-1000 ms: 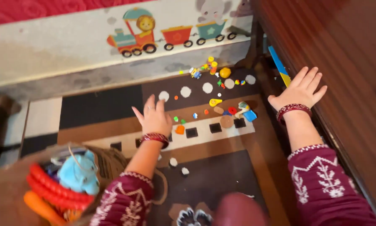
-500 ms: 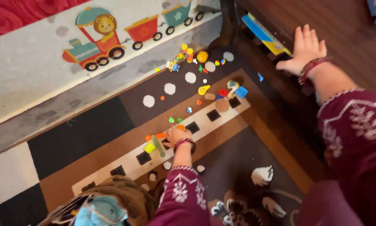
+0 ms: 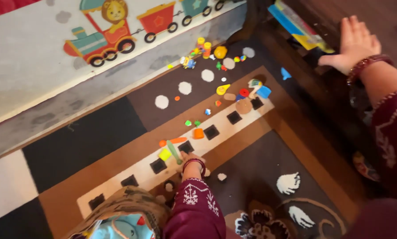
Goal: Picking up various plastic toys and blocks from a rug, placing them in a paper shopping bag, and سپس sorting them onto a headboard shelf.
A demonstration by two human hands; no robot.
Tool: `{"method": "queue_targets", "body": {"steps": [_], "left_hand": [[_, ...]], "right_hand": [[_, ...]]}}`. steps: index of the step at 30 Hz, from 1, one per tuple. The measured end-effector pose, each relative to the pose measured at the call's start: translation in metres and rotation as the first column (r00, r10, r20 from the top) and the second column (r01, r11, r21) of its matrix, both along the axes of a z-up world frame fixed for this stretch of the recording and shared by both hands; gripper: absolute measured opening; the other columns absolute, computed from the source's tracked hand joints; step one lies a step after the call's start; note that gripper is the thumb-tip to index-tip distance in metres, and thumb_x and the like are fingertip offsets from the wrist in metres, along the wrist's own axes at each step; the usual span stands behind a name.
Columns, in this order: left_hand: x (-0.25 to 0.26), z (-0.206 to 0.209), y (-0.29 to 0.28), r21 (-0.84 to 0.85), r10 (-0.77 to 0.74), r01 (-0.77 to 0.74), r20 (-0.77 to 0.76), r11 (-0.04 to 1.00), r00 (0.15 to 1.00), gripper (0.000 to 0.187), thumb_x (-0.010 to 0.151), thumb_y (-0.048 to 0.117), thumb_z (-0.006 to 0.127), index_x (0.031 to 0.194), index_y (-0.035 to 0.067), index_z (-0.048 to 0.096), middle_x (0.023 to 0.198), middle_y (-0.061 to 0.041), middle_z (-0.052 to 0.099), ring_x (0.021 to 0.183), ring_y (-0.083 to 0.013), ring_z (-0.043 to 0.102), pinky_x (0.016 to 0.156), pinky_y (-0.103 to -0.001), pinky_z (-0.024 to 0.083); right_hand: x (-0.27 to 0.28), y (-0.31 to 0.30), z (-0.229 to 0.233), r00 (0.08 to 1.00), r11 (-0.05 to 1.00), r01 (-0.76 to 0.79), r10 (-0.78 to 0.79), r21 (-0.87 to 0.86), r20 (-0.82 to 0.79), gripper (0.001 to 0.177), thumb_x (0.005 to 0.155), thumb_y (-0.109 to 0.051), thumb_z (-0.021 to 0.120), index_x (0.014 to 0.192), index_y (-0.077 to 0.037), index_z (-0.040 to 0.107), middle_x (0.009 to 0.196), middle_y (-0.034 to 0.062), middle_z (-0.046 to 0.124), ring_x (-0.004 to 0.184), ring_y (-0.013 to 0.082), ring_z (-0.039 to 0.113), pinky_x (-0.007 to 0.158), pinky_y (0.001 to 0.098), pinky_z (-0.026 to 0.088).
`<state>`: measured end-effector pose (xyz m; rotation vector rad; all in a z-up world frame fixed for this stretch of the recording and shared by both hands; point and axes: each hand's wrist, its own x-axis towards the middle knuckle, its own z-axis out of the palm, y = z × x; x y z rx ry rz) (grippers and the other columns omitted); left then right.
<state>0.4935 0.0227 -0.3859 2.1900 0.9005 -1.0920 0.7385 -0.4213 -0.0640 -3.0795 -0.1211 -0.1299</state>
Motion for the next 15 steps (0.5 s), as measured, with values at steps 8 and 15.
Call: {"method": "queue_targets", "body": {"steps": [8,15], "left_hand": [[0.004,-0.032,0.013,0.011,-0.022,0.021,0.119,1.000,0.993,0.074,0.090,0.033,0.066,0.154,0.007,0.040,0.166,-0.019,0.017,0.148,-0.0356,0.040,0.119,-0.048,0.035],[-0.001,-0.045,0.029,0.026,0.051,-0.056,0.180,0.998,0.982,0.059,0.091,0.032,0.060,0.144,0.005,0.061,0.155,-0.025,0.052,0.140,-0.0369,0.056,0.114,-0.044,0.046]], "right_hand": [[-0.048,0.048,-0.017,0.973,0.997,0.034,-0.049,0.072,0.227,0.114,0.077,-0.050,0.073,0.169,-0.005,0.023,0.175,0.0182,0.019,0.161,0.0361,0.013,0.124,0.0635,0.007],[-0.118,0.165,-0.145,0.938,0.954,-0.248,0.193,0.166,0.288,0.049,0.073,-0.015,0.071,0.120,-0.011,0.060,0.133,0.0188,0.056,0.121,0.0401,0.054,0.100,0.0504,0.047]]}}
